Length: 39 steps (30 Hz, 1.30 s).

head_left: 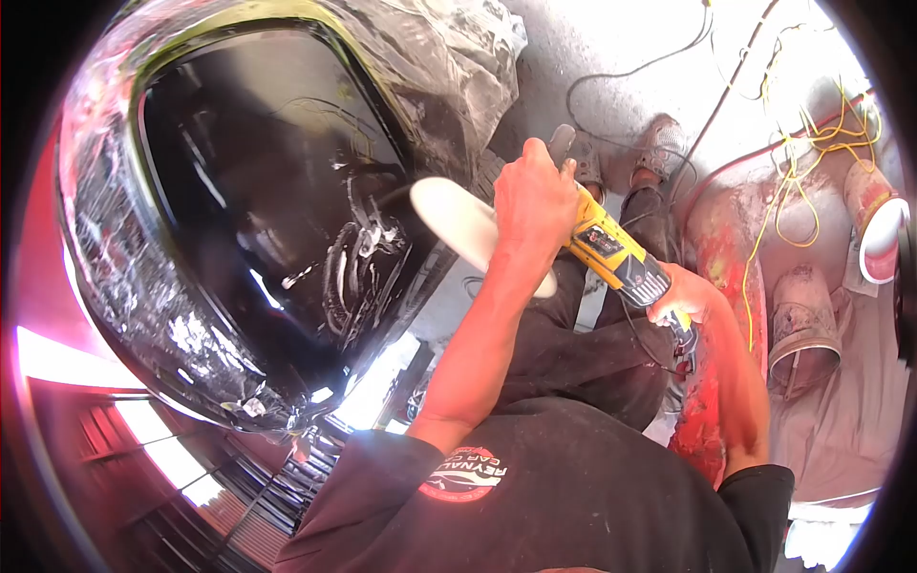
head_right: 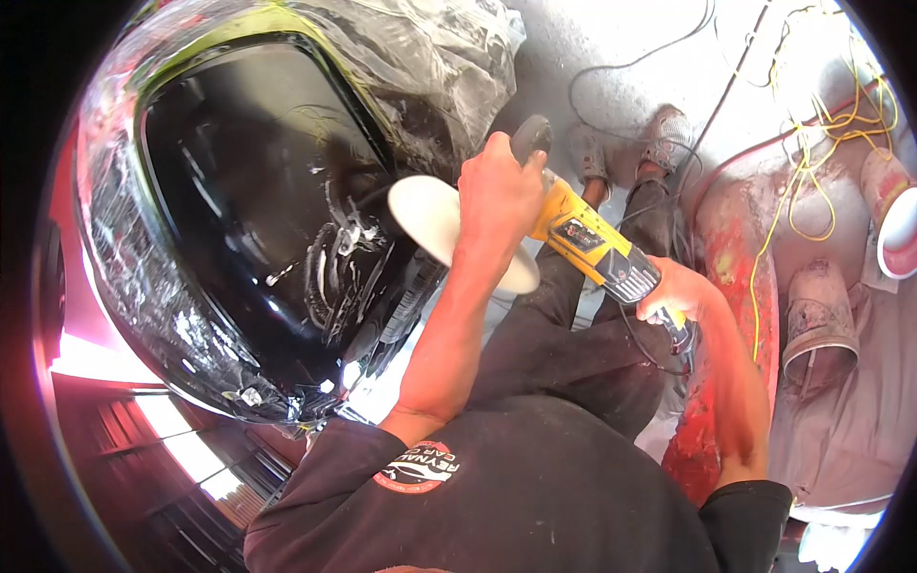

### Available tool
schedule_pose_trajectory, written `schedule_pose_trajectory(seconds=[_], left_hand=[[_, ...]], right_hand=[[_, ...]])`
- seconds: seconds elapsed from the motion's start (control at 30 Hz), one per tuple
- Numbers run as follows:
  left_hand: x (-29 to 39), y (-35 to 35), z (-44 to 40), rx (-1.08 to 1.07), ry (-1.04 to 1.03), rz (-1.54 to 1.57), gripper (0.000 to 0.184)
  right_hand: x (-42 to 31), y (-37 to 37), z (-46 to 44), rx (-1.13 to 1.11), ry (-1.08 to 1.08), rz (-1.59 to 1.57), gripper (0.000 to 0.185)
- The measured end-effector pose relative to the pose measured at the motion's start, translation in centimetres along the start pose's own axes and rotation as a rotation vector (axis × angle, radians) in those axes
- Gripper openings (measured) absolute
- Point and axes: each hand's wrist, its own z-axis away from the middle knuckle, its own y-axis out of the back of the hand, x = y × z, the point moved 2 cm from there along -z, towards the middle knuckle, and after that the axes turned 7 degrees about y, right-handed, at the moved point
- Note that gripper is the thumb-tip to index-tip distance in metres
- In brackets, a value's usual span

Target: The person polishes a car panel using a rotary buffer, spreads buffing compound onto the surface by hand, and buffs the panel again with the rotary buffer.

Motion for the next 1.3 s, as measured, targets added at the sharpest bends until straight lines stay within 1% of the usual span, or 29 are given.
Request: schedule_pose_trajectory(seconds=[0.17, 0.2, 0.3, 0.33, 0.37, 0.4, 0.43, 0.47, 0.5, 0.53, 0.57, 0.63, 0.73, 0.77, 0.83, 0.9, 0.93, 1.03, 1.07, 1.3], left_hand=[[2.3, 4.6, 1.1, 0.066, -0.087, -0.004, 0.033], [3.0, 6.0, 1.4, 0.083, -0.108, -0.020, 0.034], [4.9, 9.9, 1.3, 0.160, -0.187, -0.067, 0.035], [5.3, 11.2, 0.8, 0.182, -0.216, -0.084, 0.035], [5.7, 12.7, 0.0, 0.253, -0.299, -0.112, 0.038], [6.0, 14.2, -1.1, 0.316, -0.380, -0.141, 0.040], [5.9, 15.7, -2.5, 0.287, -0.362, -0.073, 0.041], [6.3, 17.3, -3.3, 0.323, -0.389, -0.167, 0.040], [6.7, 18.9, -3.1, 0.285, -0.432, -0.069, 0.039], [7.2, 20.1, -4.0, 0.371, -0.466, -0.049, 0.044], [7.2, 20.5, -4.0, 0.401, -0.493, -0.073, 0.042], [7.4, 20.6, -3.1, 0.438, -0.542, -0.121, 0.038], [6.4, 18.6, -1.5, 0.387, -0.497, -0.114, 0.036], [6.0, 17.6, -0.6, 0.336, -0.447, -0.106, 0.035], [5.2, 15.1, 1.3, 0.240, -0.349, -0.088, 0.035], [3.5, 12.5, 2.6, 0.247, -0.377, -0.091, 0.032], [3.1, 11.6, 3.7, 0.194, -0.341, -0.059, 0.032], [0.8, 8.7, 5.2, 0.082, -0.281, -0.048, 0.032], [0.1, 7.8, 5.5, 0.063, -0.297, -0.060, 0.032], [-4.2, 4.0, 6.8, -0.038, -0.374, -0.097, 0.033]], right_hand=[[-2.3, -2.7, 1.6, 0.018, 0.090, 0.043, 0.066], [-3.0, -3.7, 2.0, 0.026, 0.114, 0.047, 0.069], [-5.8, -6.6, 2.6, 0.018, 0.229, 0.049, 0.070], [-6.5, -7.2, 2.1, -0.010, 0.285, 0.050, 0.067], [-7.7, -7.7, 1.6, -0.019, 0.294, 0.051, 0.064], [-9.4, -8.9, 1.3, -0.013, 0.352, 0.056, 0.060], [-10.9, -9.6, 0.5, 0.015, 0.441, 0.154, 0.053], [-12.5, -10.5, 0.1, 0.030, 0.529, 0.165, 0.045], [-13.2, -10.4, -0.7, 0.048, 0.526, 0.199, 0.041], [-14.6, -11.0, -0.5, 0.037, 0.489, 0.218, 0.040], [-15.4, -11.9, -0.1, 0.045, 0.504, 0.187, 0.040], [-15.1, -11.7, -0.2, 0.103, 0.480, 0.233, 0.044], [-12.4, -11.5, 0.7, 0.037, 0.467, 0.177, 0.048], [-10.9, -11.4, 0.9, 0.053, 0.455, 0.159, 0.055], [-7.4, -11.3, 1.3, 0.084, 0.438, 0.130, 0.060], [-3.8, -11.6, 1.8, 0.082, 0.438, 0.091, 0.053], [-2.1, -11.8, 2.0, 0.078, 0.403, 0.011, 0.056], [2.3, -12.8, 2.3, 0.092, 0.396, -0.095, 0.060], [3.8, -12.9, 2.0, 0.112, 0.384, -0.064, 0.063], [10.5, -15.4, 1.3, 0.233, 0.333, -0.112, 0.056]])
